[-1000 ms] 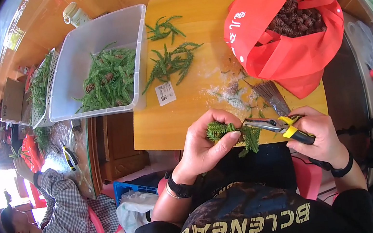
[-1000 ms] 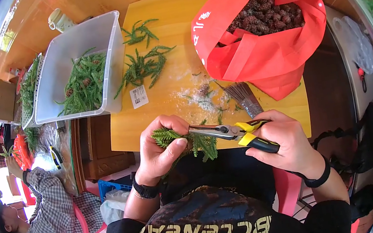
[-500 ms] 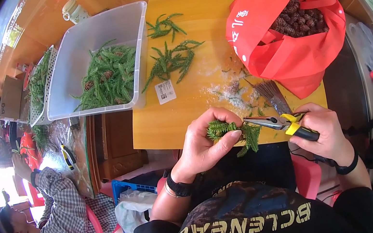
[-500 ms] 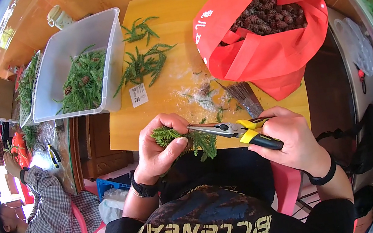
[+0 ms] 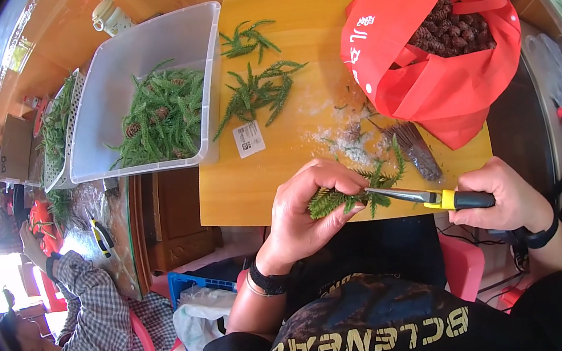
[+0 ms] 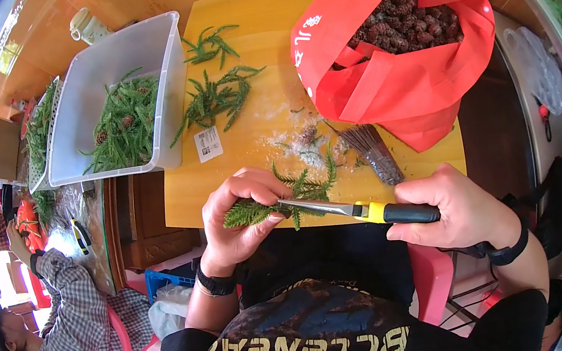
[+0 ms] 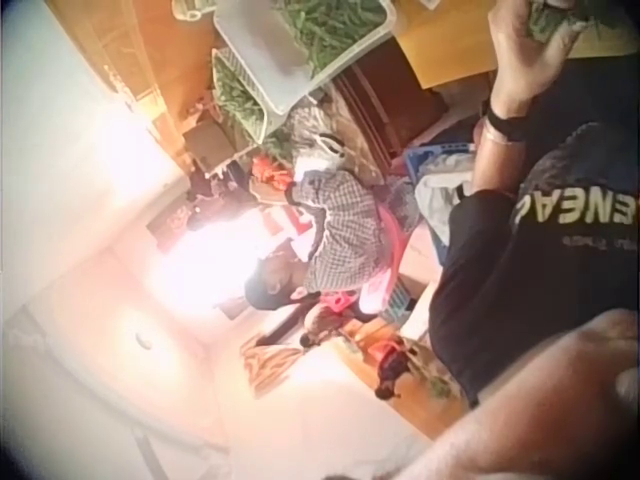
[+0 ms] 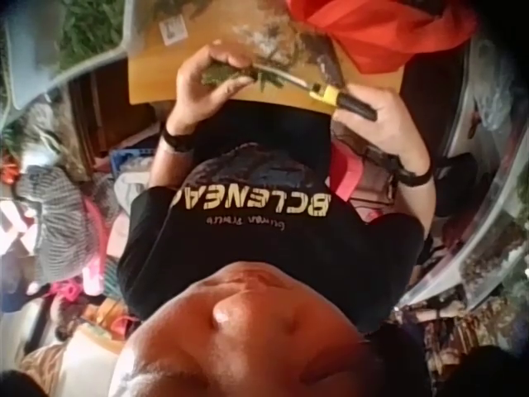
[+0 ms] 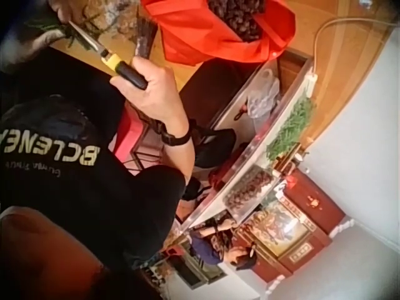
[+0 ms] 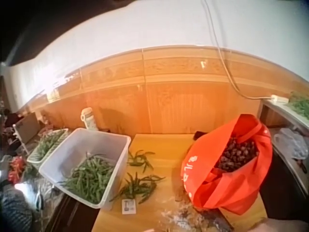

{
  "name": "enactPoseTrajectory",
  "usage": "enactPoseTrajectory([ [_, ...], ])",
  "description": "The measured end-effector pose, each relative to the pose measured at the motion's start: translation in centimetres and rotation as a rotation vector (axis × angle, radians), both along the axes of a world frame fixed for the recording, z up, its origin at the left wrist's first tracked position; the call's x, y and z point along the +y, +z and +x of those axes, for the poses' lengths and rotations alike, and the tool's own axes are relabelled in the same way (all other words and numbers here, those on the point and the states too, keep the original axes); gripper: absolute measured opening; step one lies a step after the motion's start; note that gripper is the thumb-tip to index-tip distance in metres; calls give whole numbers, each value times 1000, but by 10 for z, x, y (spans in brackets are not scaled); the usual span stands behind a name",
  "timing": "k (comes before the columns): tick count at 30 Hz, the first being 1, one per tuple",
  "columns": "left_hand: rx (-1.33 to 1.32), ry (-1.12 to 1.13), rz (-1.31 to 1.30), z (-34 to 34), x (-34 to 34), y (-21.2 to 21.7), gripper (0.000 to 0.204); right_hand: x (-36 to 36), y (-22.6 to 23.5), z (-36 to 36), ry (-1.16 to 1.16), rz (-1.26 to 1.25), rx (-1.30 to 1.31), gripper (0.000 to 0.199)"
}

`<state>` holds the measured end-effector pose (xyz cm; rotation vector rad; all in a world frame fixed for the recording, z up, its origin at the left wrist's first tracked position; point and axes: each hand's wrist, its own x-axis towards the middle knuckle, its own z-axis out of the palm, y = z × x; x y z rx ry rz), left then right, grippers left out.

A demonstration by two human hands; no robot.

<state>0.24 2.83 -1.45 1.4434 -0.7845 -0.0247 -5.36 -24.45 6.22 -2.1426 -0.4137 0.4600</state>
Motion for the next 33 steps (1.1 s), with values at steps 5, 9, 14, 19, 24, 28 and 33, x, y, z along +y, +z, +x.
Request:
enactPoseTrajectory([
  [5, -87, -29, -43, 2, -2, 0, 17, -5, 13, 12, 72, 110, 455, 17],
  [9, -112, -52, -51, 3, -2, 1, 20, -5, 23, 23, 86, 145, 682, 21],
  [14, -164, -95, -63, 3, -3, 6, 14, -9, 16, 33, 38, 371, 1125, 28],
  [19, -196, -173, -82, 4, -7, 13, 10, -30, -22, 28, 90, 746, 1468, 34],
  [24, -113, -116, -122, 3, -1, 8, 11, -13, -13, 26, 317, 689, 1396, 35],
  [28, -57, -213, -159, 4, 1, 14, 11, -6, -9, 20, 421, 754, 1284, 33],
  [33, -65, -252, -185, 3, 3, 15, 8, -5, -7, 11, 455, 755, 1119, 37],
])
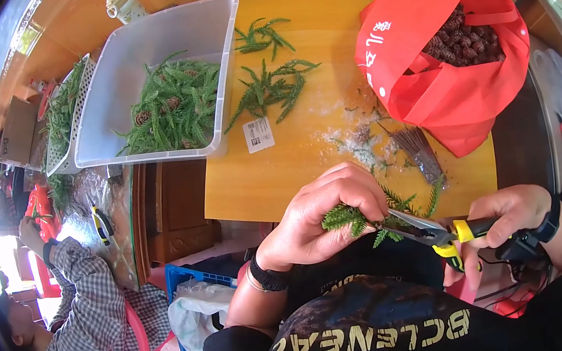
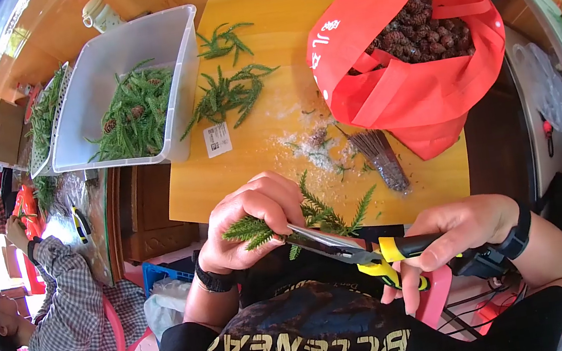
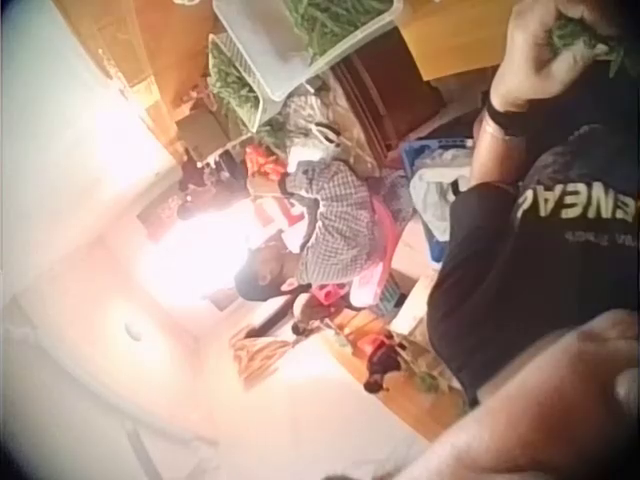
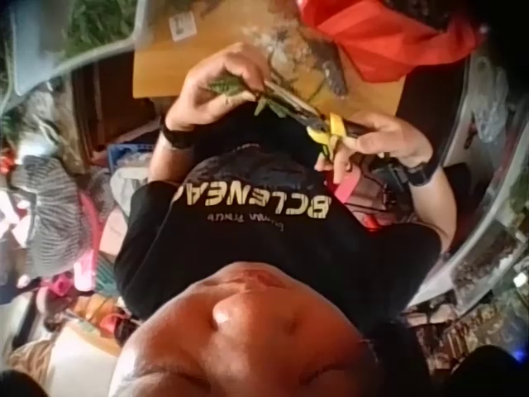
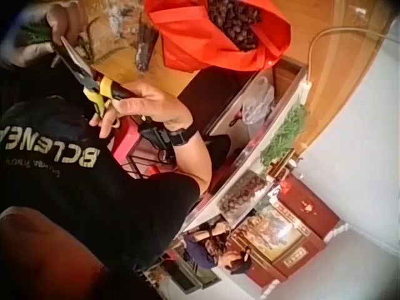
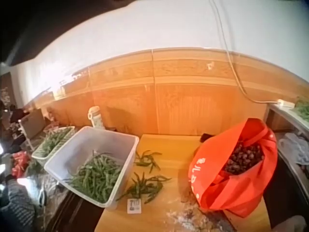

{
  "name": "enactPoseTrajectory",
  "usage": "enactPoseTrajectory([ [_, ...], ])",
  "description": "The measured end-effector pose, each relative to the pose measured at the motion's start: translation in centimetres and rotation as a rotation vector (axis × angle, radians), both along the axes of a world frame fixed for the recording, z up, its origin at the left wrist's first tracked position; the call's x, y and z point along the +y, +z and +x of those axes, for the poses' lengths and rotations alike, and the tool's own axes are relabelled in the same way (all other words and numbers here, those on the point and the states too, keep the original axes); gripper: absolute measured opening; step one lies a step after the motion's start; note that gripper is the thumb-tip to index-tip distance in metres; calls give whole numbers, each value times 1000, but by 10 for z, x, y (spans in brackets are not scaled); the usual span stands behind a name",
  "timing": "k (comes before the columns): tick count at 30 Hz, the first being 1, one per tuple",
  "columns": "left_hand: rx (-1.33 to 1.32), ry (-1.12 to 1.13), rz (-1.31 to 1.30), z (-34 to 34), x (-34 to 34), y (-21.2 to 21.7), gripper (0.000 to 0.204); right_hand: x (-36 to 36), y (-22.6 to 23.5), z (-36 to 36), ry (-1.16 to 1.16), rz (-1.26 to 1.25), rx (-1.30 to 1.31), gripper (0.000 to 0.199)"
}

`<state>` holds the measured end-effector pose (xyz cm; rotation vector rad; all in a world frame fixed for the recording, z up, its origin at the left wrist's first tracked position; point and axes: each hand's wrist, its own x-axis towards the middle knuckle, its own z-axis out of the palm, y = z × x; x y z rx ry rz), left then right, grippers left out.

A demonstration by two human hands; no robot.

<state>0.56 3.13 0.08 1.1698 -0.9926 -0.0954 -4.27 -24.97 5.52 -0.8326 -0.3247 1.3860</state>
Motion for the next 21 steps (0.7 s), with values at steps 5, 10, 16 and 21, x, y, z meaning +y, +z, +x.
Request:
enactPoseTrajectory([
  [5, 70, -11, -25, -5, 0, 3, 10, -7, 1, -5, -2, -11, 195, 30],
  [10, 247, -78, -202, -3, 2, -3, 8, 7, 5, -2, -18, -42, -316, 20],
  [16, 299, 156, -11, -12, 3, 4, 18, 28, 27, -7, -392, -574, -1610, 21],
  [21, 267, 251, 62, -14, 1, 4, 14, 33, 21, -6, -423, -668, -1832, 24],
])
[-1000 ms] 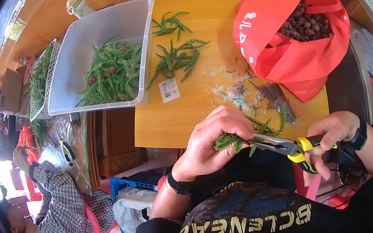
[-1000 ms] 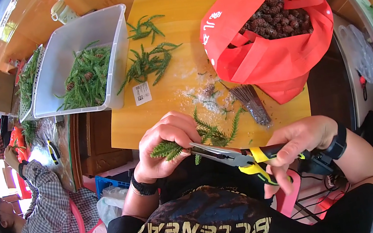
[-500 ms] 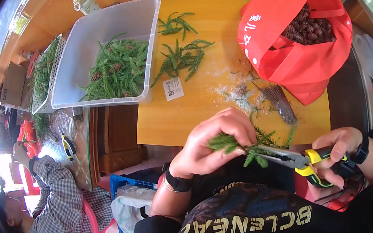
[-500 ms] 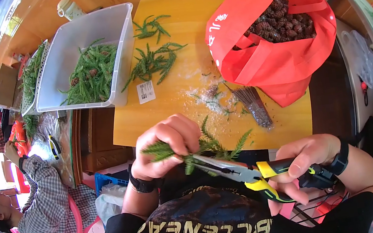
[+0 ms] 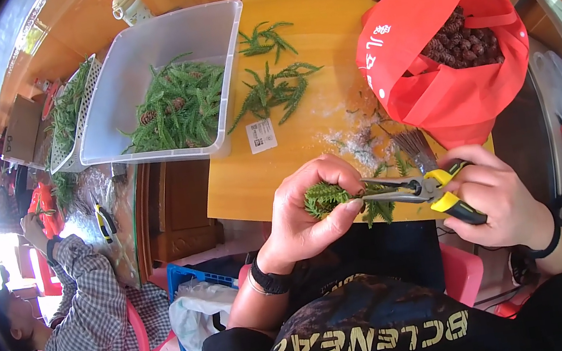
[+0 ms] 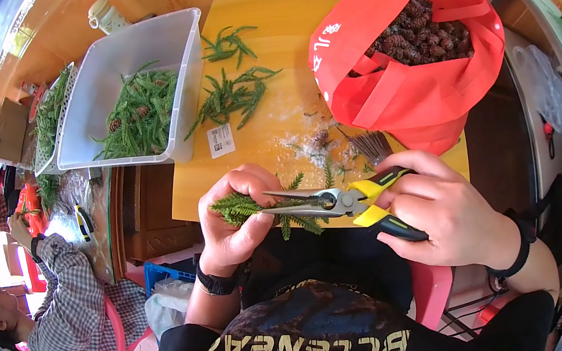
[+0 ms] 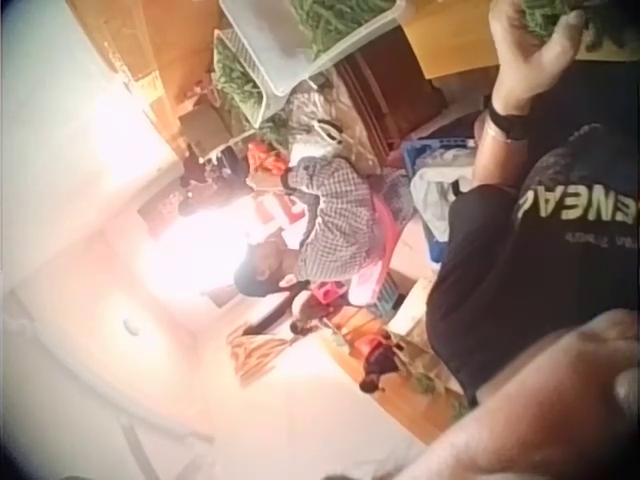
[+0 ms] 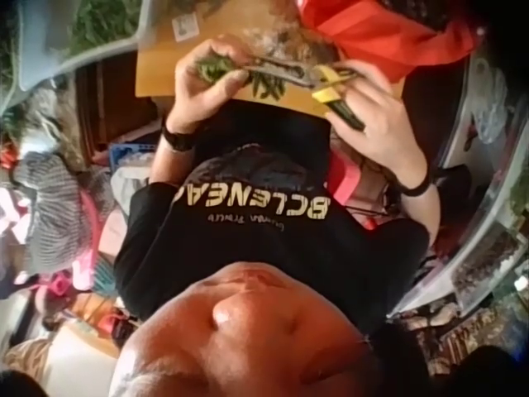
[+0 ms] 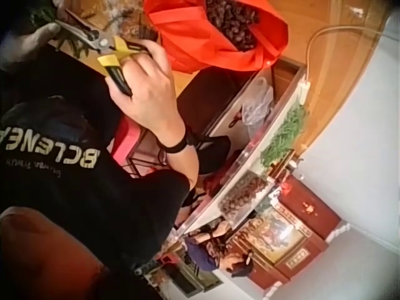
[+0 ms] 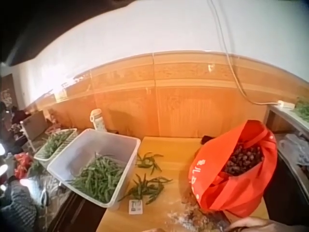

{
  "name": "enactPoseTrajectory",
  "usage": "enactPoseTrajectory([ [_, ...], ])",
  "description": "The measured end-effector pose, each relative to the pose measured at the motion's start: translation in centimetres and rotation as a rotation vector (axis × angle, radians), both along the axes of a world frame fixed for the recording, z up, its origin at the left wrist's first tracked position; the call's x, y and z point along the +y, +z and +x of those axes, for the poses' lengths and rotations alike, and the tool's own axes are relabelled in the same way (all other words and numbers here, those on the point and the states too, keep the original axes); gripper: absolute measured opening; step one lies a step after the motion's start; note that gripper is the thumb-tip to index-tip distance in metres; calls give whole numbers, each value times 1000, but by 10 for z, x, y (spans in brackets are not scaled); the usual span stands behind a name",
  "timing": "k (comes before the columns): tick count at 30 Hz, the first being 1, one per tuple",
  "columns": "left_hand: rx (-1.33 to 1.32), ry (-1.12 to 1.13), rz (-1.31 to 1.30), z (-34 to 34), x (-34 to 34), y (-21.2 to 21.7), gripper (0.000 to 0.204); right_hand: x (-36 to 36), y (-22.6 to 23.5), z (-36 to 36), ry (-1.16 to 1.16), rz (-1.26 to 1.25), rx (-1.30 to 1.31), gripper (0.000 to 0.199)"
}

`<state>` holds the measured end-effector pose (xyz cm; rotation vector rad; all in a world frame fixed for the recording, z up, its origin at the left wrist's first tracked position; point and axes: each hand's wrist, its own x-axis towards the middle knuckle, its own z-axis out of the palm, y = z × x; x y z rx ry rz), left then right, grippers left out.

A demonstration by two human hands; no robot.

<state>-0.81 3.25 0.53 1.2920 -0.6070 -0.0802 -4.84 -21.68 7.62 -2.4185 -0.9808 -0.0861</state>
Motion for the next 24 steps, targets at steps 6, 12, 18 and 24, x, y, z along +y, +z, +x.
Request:
enactPoseTrajectory([
  [6, 17, 8, 50, -3, 2, 2, 13, 0, -6, 1, 6, -49, -55, 22],
  [12, 91, -10, 65, -5, 1, 6, 12, -2, -8, 2, 1, -88, -86, 21],
  [18, 71, -50, 64, -4, 1, 5, 12, -2, -9, 4, 32, -66, -48, 19],
  [24, 98, -39, 64, -4, -1, 8, 11, -1, -14, 2, 9, -101, -77, 20],
])
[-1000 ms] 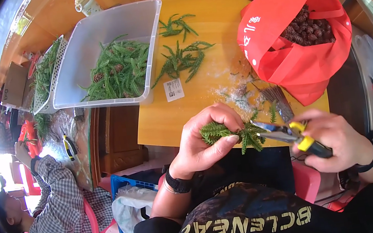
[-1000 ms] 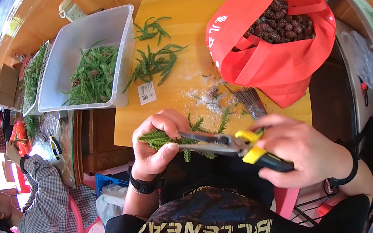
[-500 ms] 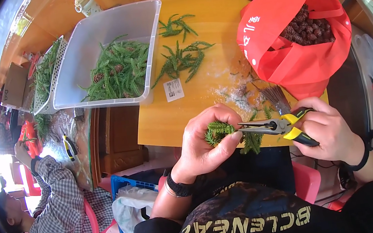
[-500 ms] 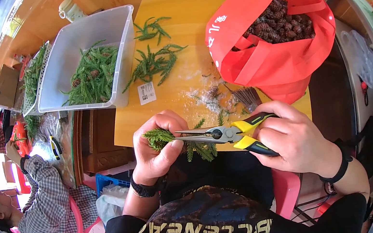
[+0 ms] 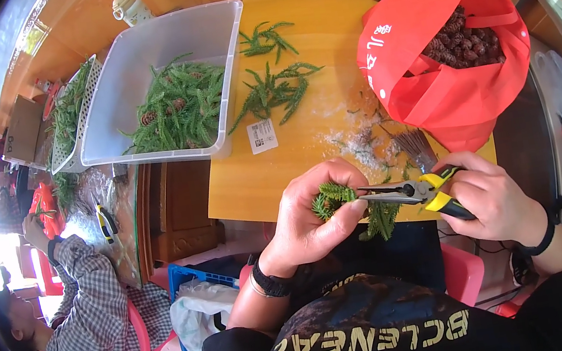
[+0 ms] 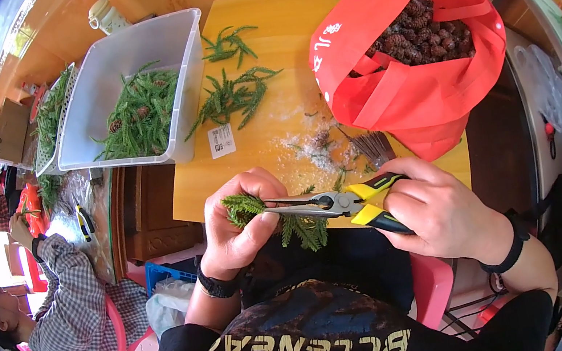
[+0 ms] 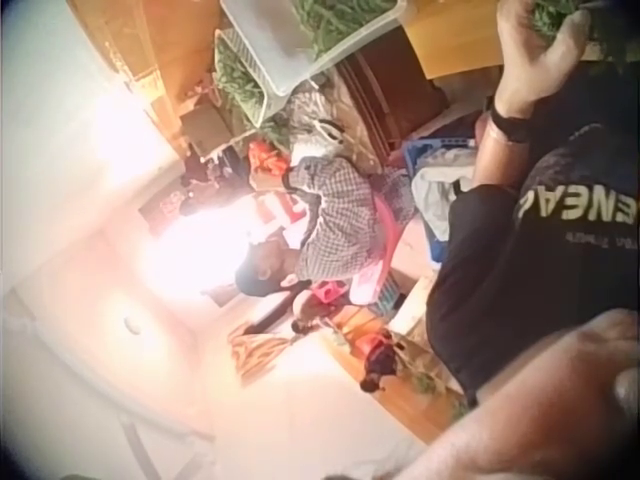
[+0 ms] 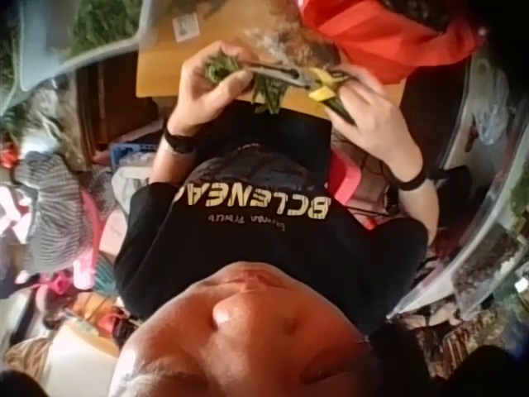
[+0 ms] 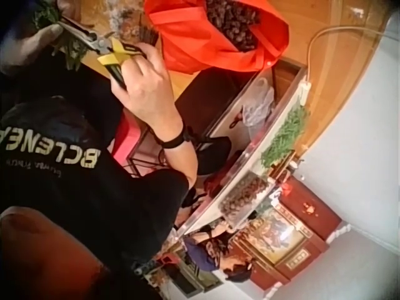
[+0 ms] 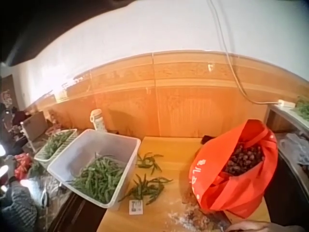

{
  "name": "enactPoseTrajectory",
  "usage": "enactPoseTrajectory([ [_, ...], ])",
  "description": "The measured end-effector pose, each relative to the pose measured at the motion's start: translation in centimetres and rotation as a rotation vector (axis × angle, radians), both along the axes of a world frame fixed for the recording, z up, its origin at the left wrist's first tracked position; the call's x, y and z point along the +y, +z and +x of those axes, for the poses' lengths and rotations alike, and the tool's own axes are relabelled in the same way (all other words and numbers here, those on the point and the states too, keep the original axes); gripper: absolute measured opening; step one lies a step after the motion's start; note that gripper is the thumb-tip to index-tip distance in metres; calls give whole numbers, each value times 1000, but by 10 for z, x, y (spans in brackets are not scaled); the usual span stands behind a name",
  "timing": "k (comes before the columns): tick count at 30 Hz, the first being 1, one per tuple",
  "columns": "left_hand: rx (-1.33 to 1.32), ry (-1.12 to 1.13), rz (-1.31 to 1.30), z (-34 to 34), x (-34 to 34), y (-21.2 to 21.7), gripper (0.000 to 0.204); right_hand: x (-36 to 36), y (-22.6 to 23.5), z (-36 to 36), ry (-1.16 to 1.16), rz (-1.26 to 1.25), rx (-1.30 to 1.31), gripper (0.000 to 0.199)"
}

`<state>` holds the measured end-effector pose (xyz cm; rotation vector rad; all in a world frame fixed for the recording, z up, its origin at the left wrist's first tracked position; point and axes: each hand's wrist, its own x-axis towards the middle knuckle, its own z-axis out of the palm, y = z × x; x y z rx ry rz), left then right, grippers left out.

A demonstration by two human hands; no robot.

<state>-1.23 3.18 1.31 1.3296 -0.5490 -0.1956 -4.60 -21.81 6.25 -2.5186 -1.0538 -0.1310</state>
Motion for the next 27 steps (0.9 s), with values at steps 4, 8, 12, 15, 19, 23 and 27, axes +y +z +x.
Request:
enactPoseTrajectory([
  [4, 14, 28, 26, -1, -1, 1, 10, -1, -1, -2, -13, -31, -23, 21],
  [8, 23, 53, 36, -1, -2, -1, 10, -1, -1, -1, -16, -80, -67, 22],
  [12, 42, 59, 47, -1, -2, -2, 10, -2, -2, -3, -18, -91, -77, 24],
  [15, 87, 71, 7, -2, -5, -3, 11, -1, -2, -4, -19, -93, -89, 25],
  [19, 68, 85, -1, -2, -7, -3, 11, -1, -5, -5, -38, -91, -117, 25],
  [23, 59, 91, -23, -2, -8, -5, 10, 0, -6, -6, -59, -82, -152, 25],
  [27, 61, 107, -29, -2, -10, -7, 9, -1, -9, -6, -60, -78, -182, 25],
])
